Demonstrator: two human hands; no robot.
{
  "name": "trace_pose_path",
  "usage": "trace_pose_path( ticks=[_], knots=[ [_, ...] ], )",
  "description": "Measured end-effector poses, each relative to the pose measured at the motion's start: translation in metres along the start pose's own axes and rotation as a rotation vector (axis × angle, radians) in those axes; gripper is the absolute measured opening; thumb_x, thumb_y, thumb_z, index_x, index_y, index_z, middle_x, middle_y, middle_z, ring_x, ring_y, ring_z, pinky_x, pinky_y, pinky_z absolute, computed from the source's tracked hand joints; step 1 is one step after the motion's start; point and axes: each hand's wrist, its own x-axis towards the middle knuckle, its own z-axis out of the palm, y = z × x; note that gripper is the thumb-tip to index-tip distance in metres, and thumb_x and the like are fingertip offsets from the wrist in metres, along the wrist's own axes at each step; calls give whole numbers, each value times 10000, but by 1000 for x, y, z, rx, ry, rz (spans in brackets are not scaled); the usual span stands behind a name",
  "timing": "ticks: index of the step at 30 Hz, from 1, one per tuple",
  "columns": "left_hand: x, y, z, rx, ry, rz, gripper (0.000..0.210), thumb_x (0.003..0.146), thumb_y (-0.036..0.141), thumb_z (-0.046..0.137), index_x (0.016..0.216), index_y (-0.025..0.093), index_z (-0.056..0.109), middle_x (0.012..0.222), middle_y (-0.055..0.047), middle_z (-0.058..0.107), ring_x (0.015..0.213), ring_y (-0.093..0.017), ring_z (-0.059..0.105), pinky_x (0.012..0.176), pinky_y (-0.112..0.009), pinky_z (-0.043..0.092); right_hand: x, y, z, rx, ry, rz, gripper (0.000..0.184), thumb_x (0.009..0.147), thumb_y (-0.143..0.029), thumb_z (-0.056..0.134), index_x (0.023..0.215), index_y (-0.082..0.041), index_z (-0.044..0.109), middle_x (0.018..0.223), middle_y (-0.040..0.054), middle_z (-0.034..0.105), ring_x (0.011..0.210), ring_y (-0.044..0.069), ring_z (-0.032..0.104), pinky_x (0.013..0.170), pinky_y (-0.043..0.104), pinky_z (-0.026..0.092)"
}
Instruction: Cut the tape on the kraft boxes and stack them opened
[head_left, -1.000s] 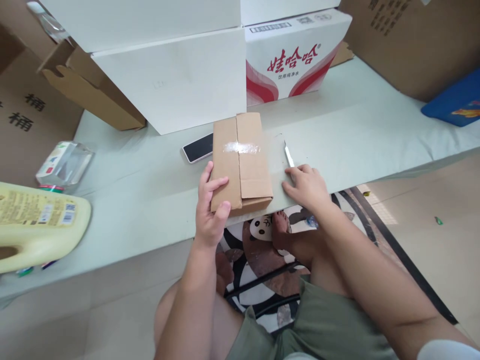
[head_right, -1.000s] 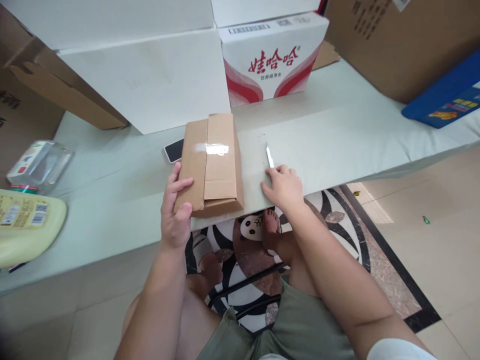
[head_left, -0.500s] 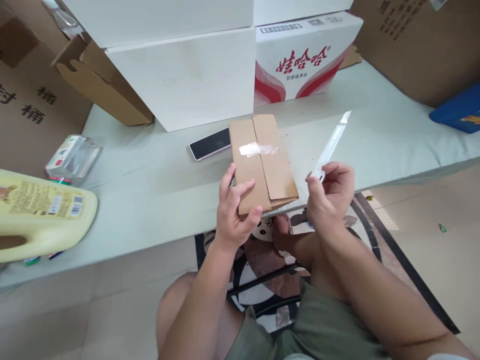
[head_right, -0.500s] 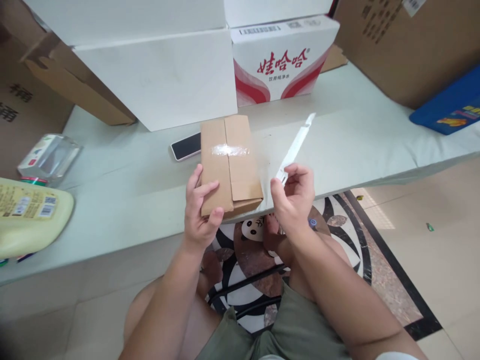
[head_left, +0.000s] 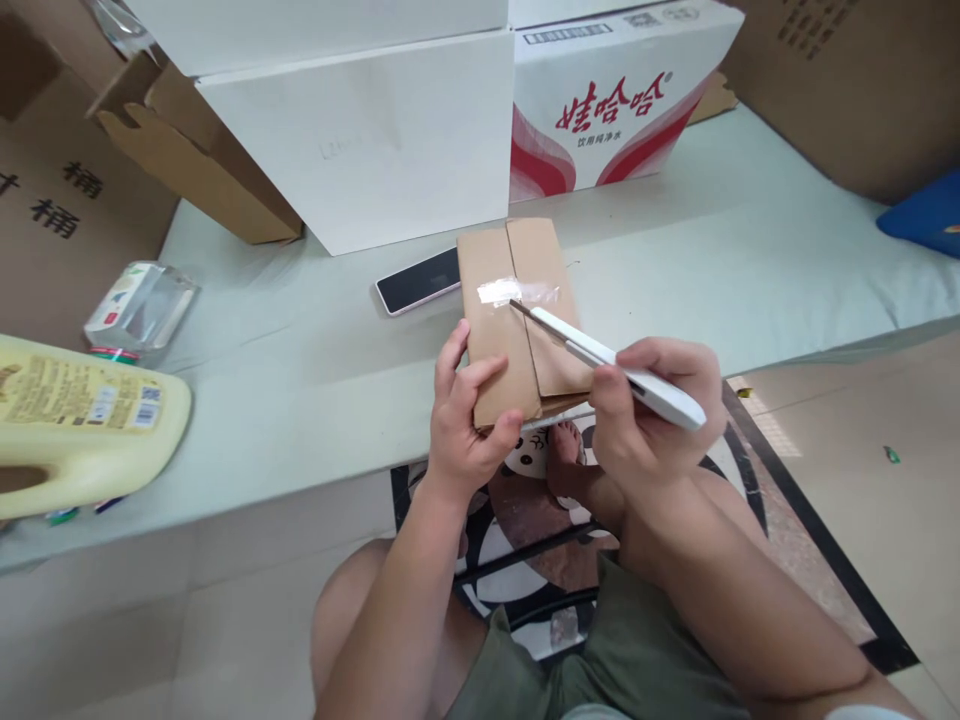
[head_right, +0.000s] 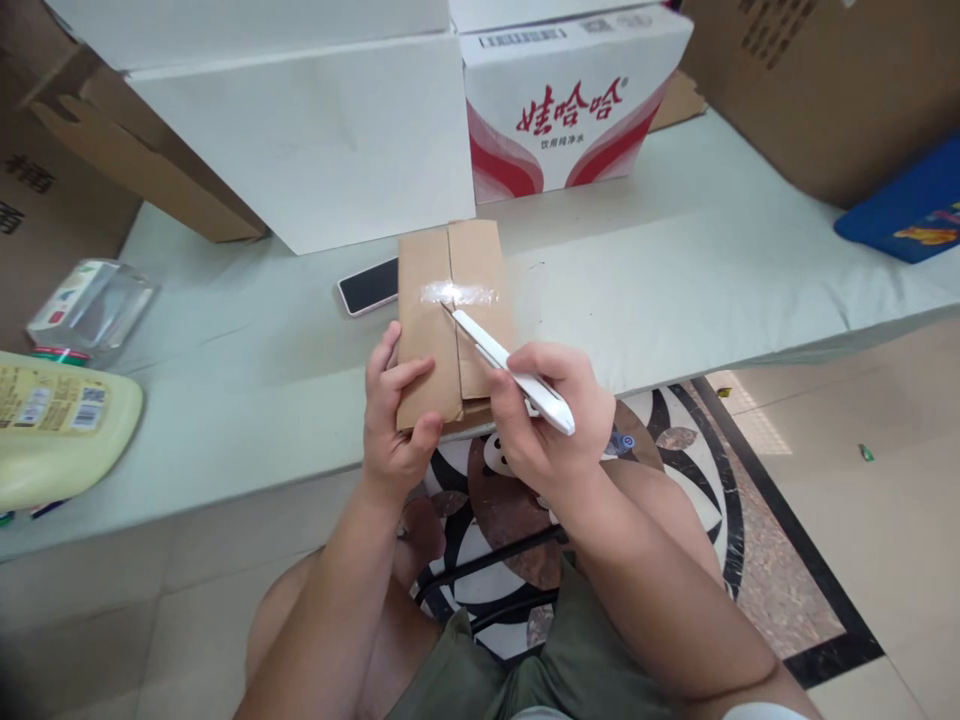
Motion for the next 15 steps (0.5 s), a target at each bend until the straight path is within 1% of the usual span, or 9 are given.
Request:
trace_pose_path(
  ticks=[3,5,8,10,12,15],
  knots=[
    [0,0,1,3,3,39,473,986,617,536,1243,235,641,1598,-178,451,1510,-378,433,1219,-575,361,3,-3,-3,-26,-85,-63,106,1003,-311,598,1042,-260,683,837,20,734,642,152,665,563,302,533],
    [0,-1,1,16,9,83,435,1002,573,537,1263,236,624,1602,-179,445,1503,-365,448,1207,-567,385,5,-3,-3,-23,-104,-103,120,990,-255,609,1063,-251,704,854,21,767,669,162,705,585,298,562],
    [0,-3,2,42,13,136,427,1007,559,538,1283,240,604,1605,-181,437,1496,-360,459,1173,-569,435,7,-3,-2,-51,-21,-172,138,958,-209,651,1073,-243,717,828,8,780,645,153,720,568,274,566],
    [0,-4,3,35,16,147,421,1007,554,541,1282,242,602,1604,-180,438,1493,-358,465,1158,-564,456,8,-2,-1,-62,16,-194,167,941,-194,675,1096,-239,716,855,12,795,670,152,738,585,263,578],
    [0,-4,3,25,19,144,417,1007,548,549,1283,241,602,1602,-182,439,1490,-354,470,1155,-557,463,9,-2,1,-70,-7,-183,172,926,-183,692,1089,-235,714,869,16,801,676,151,743,590,258,583],
    [-1,-3,4,43,18,140,434,1007,563,540,1291,239,596,1602,-187,439,1494,-358,465,1152,-565,465,11,-3,3,-106,-92,-142,123,904,-183,696,1017,-231,699,769,-12,760,582,128,688,527,245,547]
  ],
)
